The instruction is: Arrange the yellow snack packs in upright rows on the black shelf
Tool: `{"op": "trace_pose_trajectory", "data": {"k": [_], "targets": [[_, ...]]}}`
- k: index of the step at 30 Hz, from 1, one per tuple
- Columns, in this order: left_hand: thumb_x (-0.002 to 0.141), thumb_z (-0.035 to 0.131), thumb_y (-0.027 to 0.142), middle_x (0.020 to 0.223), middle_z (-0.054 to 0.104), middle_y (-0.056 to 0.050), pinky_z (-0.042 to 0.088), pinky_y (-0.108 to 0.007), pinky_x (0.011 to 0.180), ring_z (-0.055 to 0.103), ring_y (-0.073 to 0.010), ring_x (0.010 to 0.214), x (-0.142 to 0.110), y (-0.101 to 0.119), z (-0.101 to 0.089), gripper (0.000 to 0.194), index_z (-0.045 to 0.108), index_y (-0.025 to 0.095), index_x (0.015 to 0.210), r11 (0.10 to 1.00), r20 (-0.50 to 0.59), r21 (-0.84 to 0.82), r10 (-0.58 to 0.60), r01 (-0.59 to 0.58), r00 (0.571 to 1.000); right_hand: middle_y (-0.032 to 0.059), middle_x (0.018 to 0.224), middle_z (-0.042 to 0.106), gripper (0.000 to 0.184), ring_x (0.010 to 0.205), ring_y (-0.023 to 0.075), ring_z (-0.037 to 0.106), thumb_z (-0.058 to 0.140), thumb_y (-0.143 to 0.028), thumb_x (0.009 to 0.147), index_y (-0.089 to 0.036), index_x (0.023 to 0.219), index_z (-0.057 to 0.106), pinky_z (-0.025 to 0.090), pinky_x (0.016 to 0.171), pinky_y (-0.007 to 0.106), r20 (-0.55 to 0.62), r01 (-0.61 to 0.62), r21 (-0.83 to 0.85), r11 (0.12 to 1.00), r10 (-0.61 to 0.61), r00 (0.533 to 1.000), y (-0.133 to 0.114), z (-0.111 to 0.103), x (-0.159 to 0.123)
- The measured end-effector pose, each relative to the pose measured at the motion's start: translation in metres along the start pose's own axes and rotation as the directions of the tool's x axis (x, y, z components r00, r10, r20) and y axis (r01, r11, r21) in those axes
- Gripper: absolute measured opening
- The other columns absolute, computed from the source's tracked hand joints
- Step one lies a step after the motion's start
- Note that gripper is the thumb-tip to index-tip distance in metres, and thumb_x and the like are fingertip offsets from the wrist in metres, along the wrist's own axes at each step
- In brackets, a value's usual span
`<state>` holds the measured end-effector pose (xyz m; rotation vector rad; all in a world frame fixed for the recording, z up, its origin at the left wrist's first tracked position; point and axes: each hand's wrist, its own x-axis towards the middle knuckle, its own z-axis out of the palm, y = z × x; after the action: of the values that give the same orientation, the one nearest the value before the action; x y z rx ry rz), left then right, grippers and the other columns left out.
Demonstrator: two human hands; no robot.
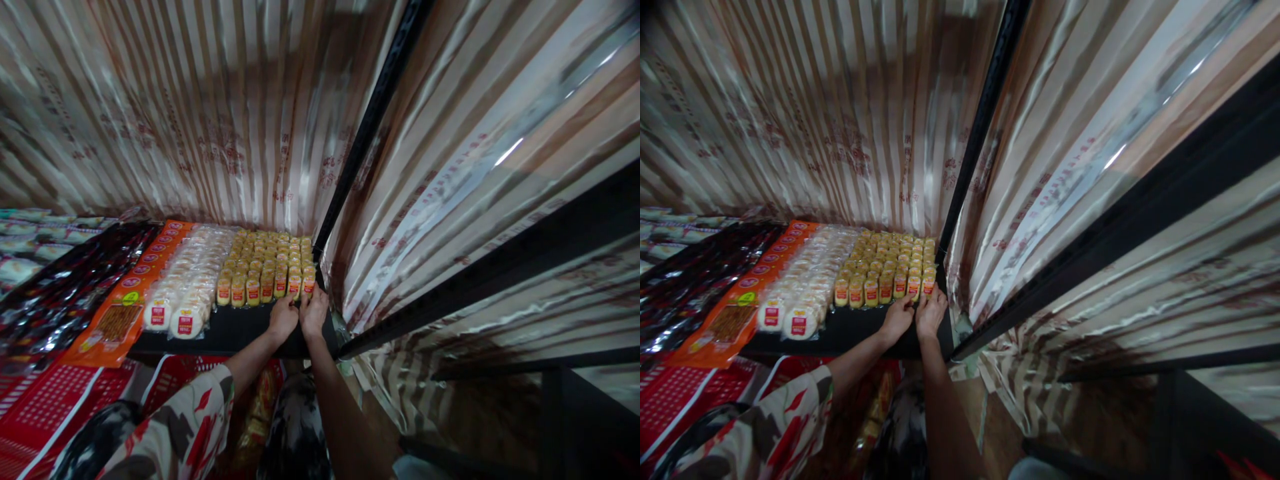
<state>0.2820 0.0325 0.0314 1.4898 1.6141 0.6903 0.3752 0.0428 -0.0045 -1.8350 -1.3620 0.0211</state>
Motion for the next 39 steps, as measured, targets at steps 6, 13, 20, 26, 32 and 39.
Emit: {"op": "trace_pose_trajectory", "data": {"k": [6,13,20,26,32,39], "targets": [[0.078,0.044,0.009,0.107,0.063,-0.007,0.042,-0.022,0.088,0.058,-0.0142,0.096,-0.003,0.0,0.001,0.047,0.055,0.017,0.124,1.0,-0.028,0.007,0.019,-0.018,0.999,0.0213,0.116,0.052,0.051,0.111,0.0303,0.044,0.034,-0.035,0.086,-0.005,0.125,0.045,0.034,0.095,0.046,-0.032,0.008,-0.018,1.0,-0.008,0.999,0.002,-0.003,-0.001],[0.078,0.046,0.009,0.108,0.064,-0.007,0.042,-0.022,0.089,0.058,-0.014,0.097,-0.003,0.004,-0.002,0.047,0.055,0.018,0.123,1.0,-0.001,0.006,-0.001,0.001,1.0,0.0205,0.119,0.055,0.052,0.113,0.0279,0.046,0.032,-0.034,0.087,-0.006,0.128,0.043,0.036,0.095,0.043,0.018,0.054,0.05,0.997,-0.055,0.998,0.006,0.002,-0.002],[0.076,0.047,0.006,0.105,0.066,-0.006,0.044,-0.023,0.088,0.06,-0.0135,0.094,-0.017,0.001,-0.008,0.039,0.063,0.017,0.109,0.998,-0.037,-0.049,0.025,-0.026,0.999,0.0226,0.129,0.047,0.058,0.12,0.0304,0.041,0.034,-0.039,0.086,-0.004,0.131,0.038,0.032,0.099,0.047,-0.018,0.062,0.041,0.997,-0.061,0.998,0.005,-0.003,-0.008],[0.077,0.043,0.008,0.093,0.07,-0.004,0.048,-0.024,0.079,0.064,-0.0112,0.08,-0.052,-0.016,-0.017,0.029,0.068,0.017,0.09,0.974,0.019,-0.221,0.046,-0.041,0.999,0.0232,0.124,0.051,0.055,0.117,0.0309,0.044,0.034,-0.042,0.087,-0.005,0.126,0.044,0.033,0.097,0.049,-0.073,0.056,0.067,0.996,-0.051,0.996,-0.006,-0.019,-0.029],[0.078,0.04,0.013,0.086,0.071,-0.004,0.049,-0.022,0.072,0.064,-0.0117,0.076,-0.106,-0.057,-0.041,0.029,0.068,0.014,0.086,0.956,0.146,-0.282,0.13,-0.085,0.981,0.017,0.118,0.056,0.042,0.109,0.0228,0.051,0.034,-0.034,0.089,-0.012,0.121,0.049,0.044,0.089,0.039,-0.035,0.049,0.264,0.963,-0.041,0.999,-0.043,-0.046,-0.08],[0.075,0.05,0.015,0.095,0.072,-0.002,0.045,-0.022,0.081,0.063,-0.0151,0.089,-0.153,-0.148,-0.082,0.025,0.07,0.019,0.089,0.954,0.181,0.121,-0.292,0.273,0.939,0.0105,0.103,0.065,0.032,0.097,0.0171,0.06,0.035,-0.027,0.089,-0.015,0.109,0.057,0.045,0.09,0.034,0.382,0.002,0.411,0.912,-0.174,0.908,-0.083,-0.033,-0.185]]}}
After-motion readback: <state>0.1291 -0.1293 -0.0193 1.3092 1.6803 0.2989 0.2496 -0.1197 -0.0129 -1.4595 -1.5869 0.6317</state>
